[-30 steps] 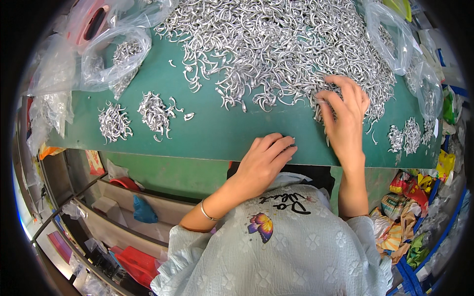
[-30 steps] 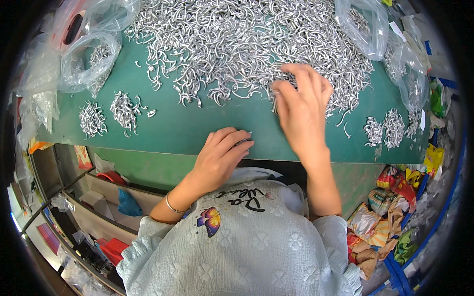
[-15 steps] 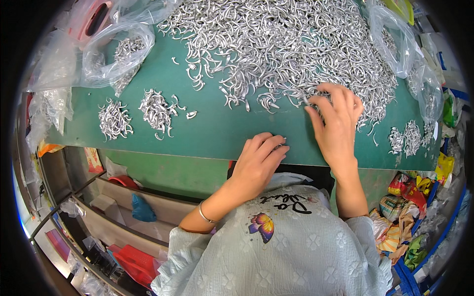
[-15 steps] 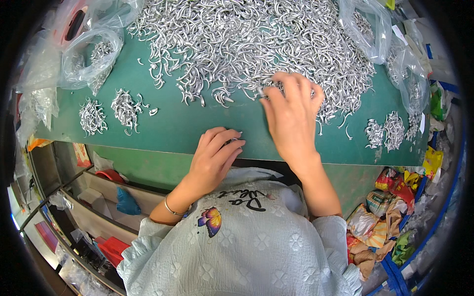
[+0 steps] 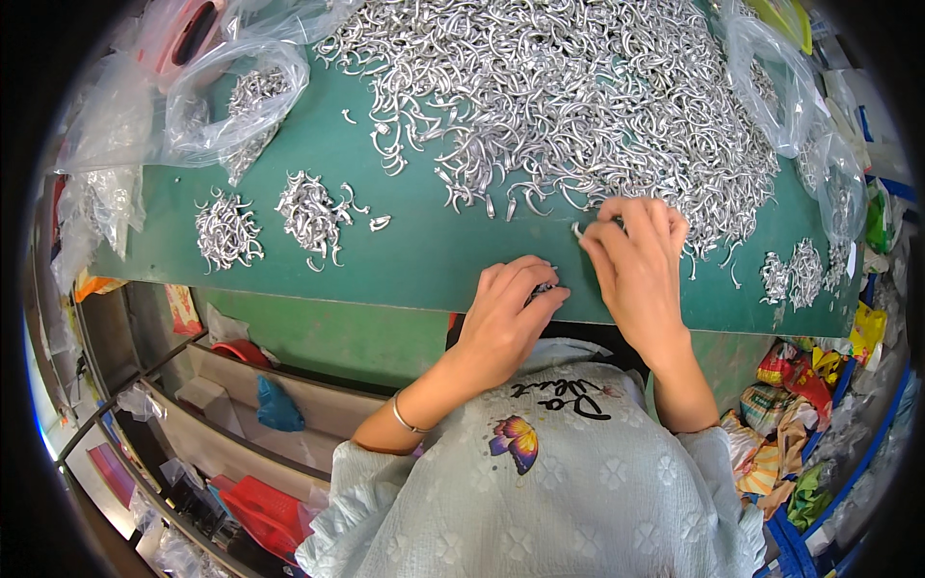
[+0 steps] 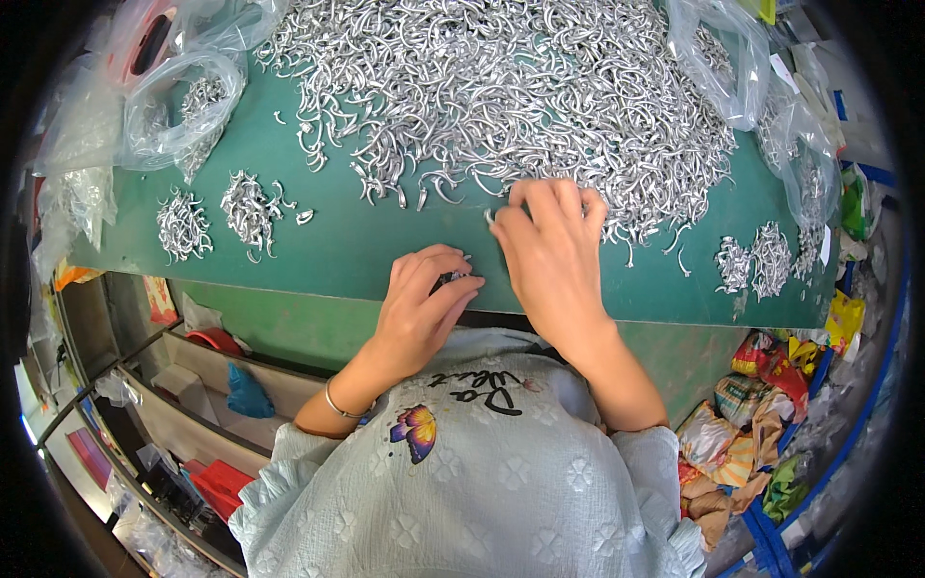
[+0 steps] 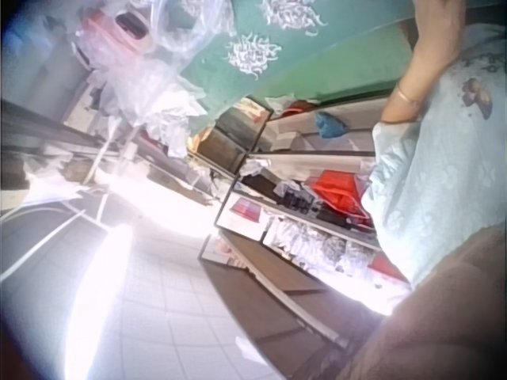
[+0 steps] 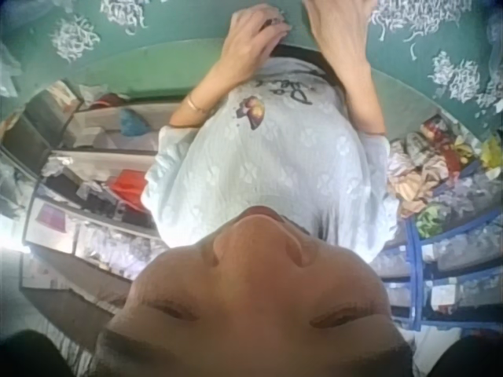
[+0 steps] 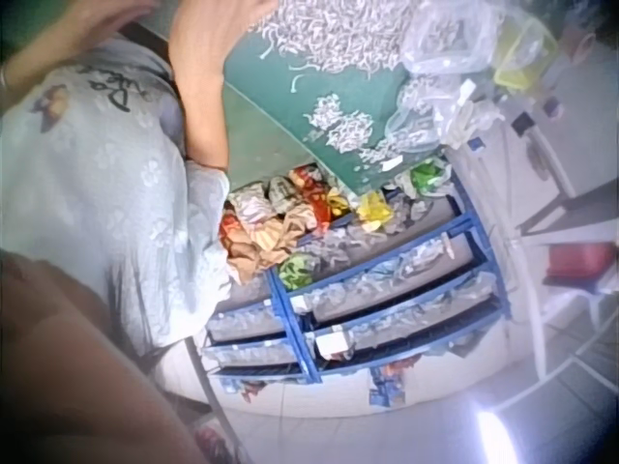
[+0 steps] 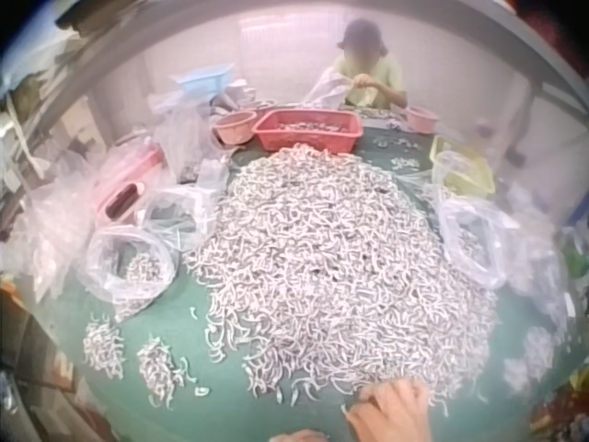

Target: The person sorts small metal hooks by hand from a large pile on a green workbench, picking up individual pieces and moving them into smaller groups.

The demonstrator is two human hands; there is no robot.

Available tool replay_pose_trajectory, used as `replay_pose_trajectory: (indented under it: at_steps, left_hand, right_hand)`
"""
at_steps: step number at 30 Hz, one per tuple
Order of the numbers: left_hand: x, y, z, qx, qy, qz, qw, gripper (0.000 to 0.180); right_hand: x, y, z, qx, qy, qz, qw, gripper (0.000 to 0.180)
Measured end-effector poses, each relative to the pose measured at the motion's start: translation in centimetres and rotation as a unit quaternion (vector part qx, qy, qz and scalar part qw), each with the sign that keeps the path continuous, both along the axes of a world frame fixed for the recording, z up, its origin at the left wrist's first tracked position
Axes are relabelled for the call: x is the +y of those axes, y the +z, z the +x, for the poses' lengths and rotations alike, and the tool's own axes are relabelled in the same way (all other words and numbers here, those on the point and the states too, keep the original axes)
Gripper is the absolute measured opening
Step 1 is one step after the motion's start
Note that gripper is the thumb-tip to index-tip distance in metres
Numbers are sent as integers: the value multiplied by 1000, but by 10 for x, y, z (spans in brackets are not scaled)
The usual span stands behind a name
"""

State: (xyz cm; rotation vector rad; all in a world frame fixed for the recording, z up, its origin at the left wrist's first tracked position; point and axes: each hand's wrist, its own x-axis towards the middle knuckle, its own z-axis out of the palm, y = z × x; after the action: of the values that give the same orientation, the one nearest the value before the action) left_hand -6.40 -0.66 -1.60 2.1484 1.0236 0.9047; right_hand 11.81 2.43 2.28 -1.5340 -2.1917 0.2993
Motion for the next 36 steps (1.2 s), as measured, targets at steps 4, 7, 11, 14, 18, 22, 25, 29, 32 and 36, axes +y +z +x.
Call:
replay_pose_trajectory:
  at_steps: [4, 7, 11, 14, 18, 22, 25, 29, 32, 36]
  left_hand:
    - [-4, -3, 2, -30, 22, -36, 999, 37]
    - [-6, -2, 4, -64, 50, -63, 995, 41]
    - [4, 6, 4, 40, -10, 4, 999, 40]
    - [2, 1, 3, 41, -7, 6, 999, 35]
    - [0, -1, 1, 19, 6, -6, 1000, 32]
    - [1, 0, 4, 2, 12, 5, 1000, 33]
    - [3, -1, 1, -24, 61, 37, 997, 35]
    - [16, 5, -7, 49, 228, 49, 971, 34]
    - [31, 7, -5, 66, 265, 31, 962, 30]
    - [37, 1, -1, 81, 254, 26, 963, 24]
  right_hand:
    - [-7, -1, 5, 46, 89, -69, 993, 9]
    - [2, 6, 14, 96, 97, -142, 980, 7]
    - [24, -3, -1, 124, 37, -66, 989, 9]
    - [33, -18, -21, 20, 28, 25, 999, 12]
    - [28, -14, -3, -28, -26, 73, 997, 11]
    - [23, -11, -1, 9, -59, 78, 995, 13]
    - [28, -18, -18, 51, 6, 60, 997, 14]
    - [34, -22, -23, 9, 14, 63, 998, 16]
    - [27, -5, -13, 25, 27, 14, 999, 13]
    - [11, -1, -8, 8, 114, -64, 991, 10]
